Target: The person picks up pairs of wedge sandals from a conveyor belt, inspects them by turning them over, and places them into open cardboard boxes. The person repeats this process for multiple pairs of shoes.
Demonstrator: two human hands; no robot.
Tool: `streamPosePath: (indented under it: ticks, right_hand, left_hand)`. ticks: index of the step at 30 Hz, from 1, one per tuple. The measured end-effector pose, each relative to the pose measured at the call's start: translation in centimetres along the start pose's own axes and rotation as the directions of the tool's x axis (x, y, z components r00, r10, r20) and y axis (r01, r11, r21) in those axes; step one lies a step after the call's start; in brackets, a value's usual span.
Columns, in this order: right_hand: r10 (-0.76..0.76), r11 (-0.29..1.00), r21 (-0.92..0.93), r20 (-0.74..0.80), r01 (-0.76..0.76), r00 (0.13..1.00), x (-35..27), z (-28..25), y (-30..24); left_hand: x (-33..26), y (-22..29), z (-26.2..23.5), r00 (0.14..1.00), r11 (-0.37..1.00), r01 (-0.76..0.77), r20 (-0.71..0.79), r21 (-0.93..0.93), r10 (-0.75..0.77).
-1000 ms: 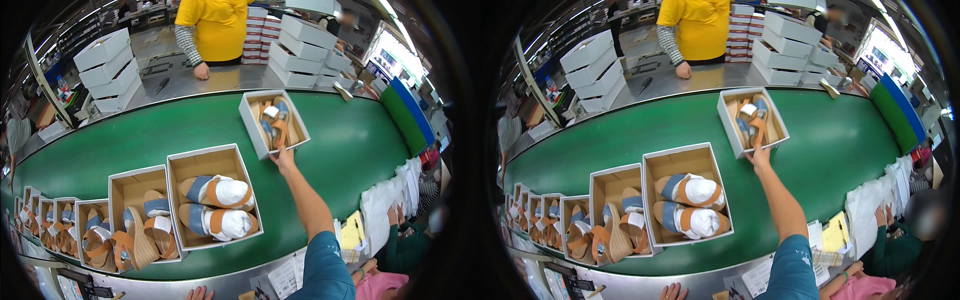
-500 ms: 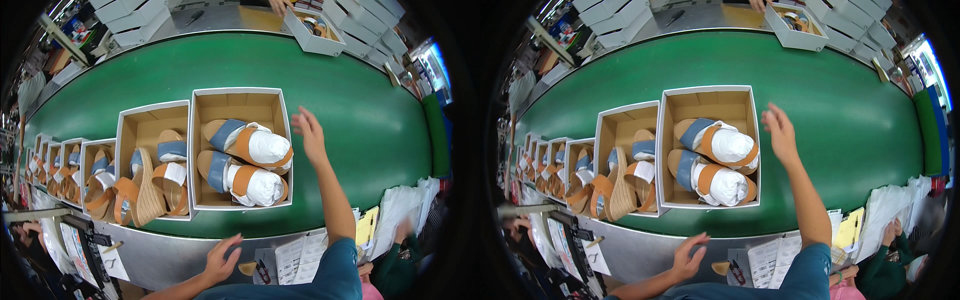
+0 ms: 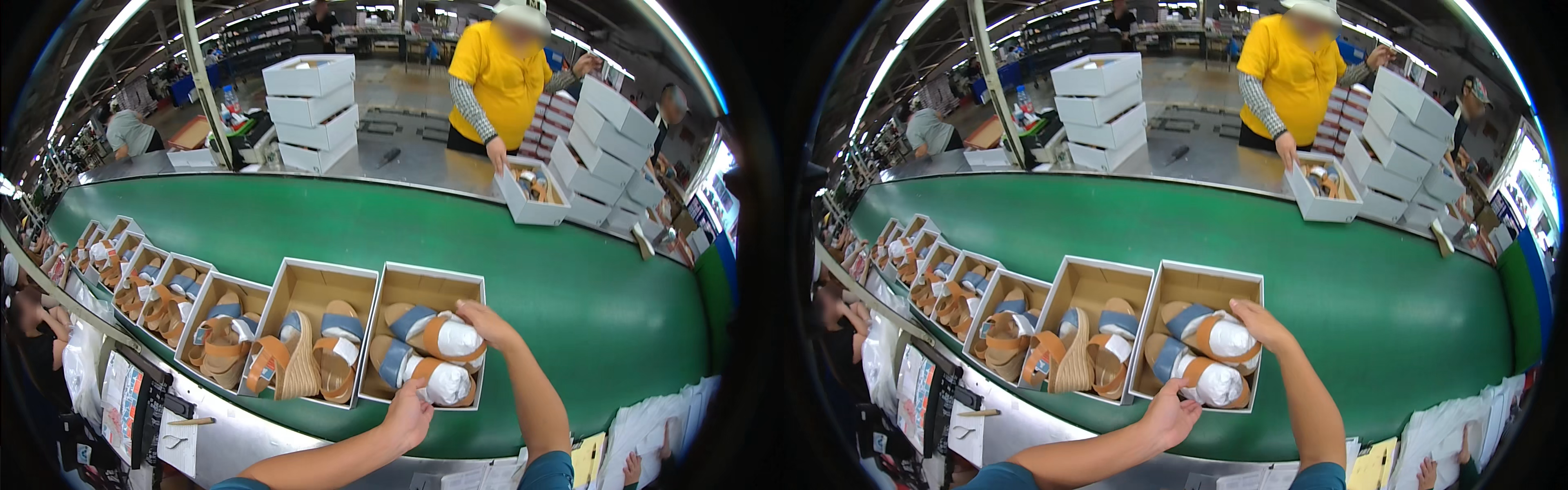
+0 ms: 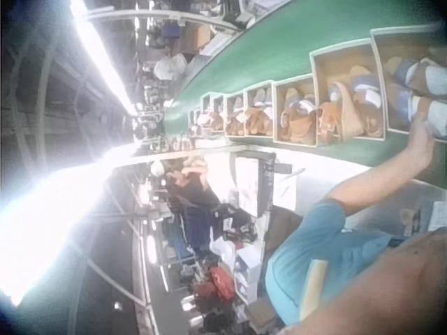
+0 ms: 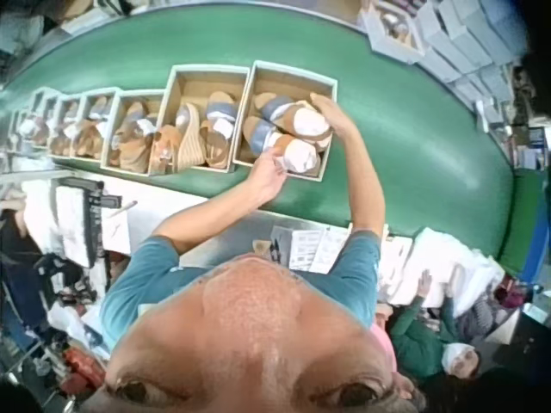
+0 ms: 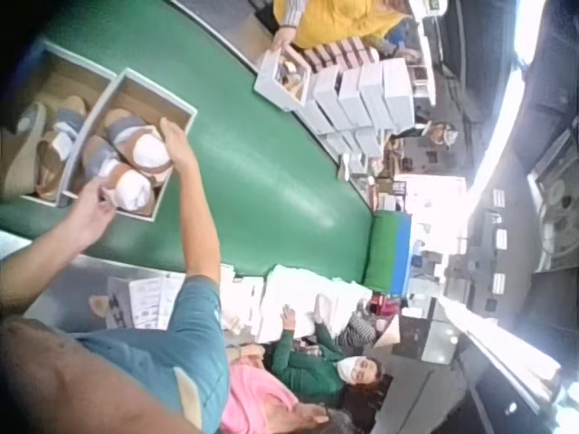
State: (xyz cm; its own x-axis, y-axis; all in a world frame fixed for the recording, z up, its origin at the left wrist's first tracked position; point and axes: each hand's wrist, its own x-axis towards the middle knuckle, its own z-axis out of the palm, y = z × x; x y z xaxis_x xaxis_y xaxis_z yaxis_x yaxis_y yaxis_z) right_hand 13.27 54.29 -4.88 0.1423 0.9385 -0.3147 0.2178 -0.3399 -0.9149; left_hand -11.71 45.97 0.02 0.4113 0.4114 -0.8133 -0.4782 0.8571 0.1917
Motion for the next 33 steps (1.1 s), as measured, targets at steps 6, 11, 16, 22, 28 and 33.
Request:
streamPosePath:
  ticks: [6, 11, 16, 22, 28, 33]
  right_hand:
    - [0.49, 0.803, 0.085, 0.47, -0.59, 0.734, 3.7, 1.8, -0.3]
    - [0.492, 0.81, 0.046, 0.487, -0.584, 0.721, 0.7, 1.9, -2.0]
    - [0.413, 0.847, 0.155, 0.411, -0.509, 0.813, -3.5, 1.9, -4.5]
    - [0.2, 0.917, 0.282, 0.287, -0.283, 0.937, -8.3, 1.9, -9.7]
    - [0.281, 0.87, 0.343, 0.247, -0.355, 0.927, -10.7, -0.1, -10.7]
    - [0.206, 0.78, 0.556, 0.205, -0.287, 0.957, -17.6, 5.2, -12.6]
  left_hand:
    - [1.4, 2.0, 0.3, 0.995, 0.985, -0.031, 0.093, -0.167, 0.047]
    - [2.4, 3.8, -0.2, 0.988, 0.984, 0.155, 0.039, -0.089, -0.152]
    - [0.5, 2.8, -0.2, 0.986, 0.98, 0.143, -0.11, 0.136, -0.129]
    - [0.6, 1.1, -2.3, 0.993, 0.949, 0.0, 0.113, 0.315, -0.038]
    - [-4.4, 2.0, -2.1, 0.95, 0.898, -0.126, 0.312, 0.422, -0.013]
    - [-10.9, 4.6, -6.1, 0.907, 0.828, -0.35, 0.38, 0.439, 0.182]
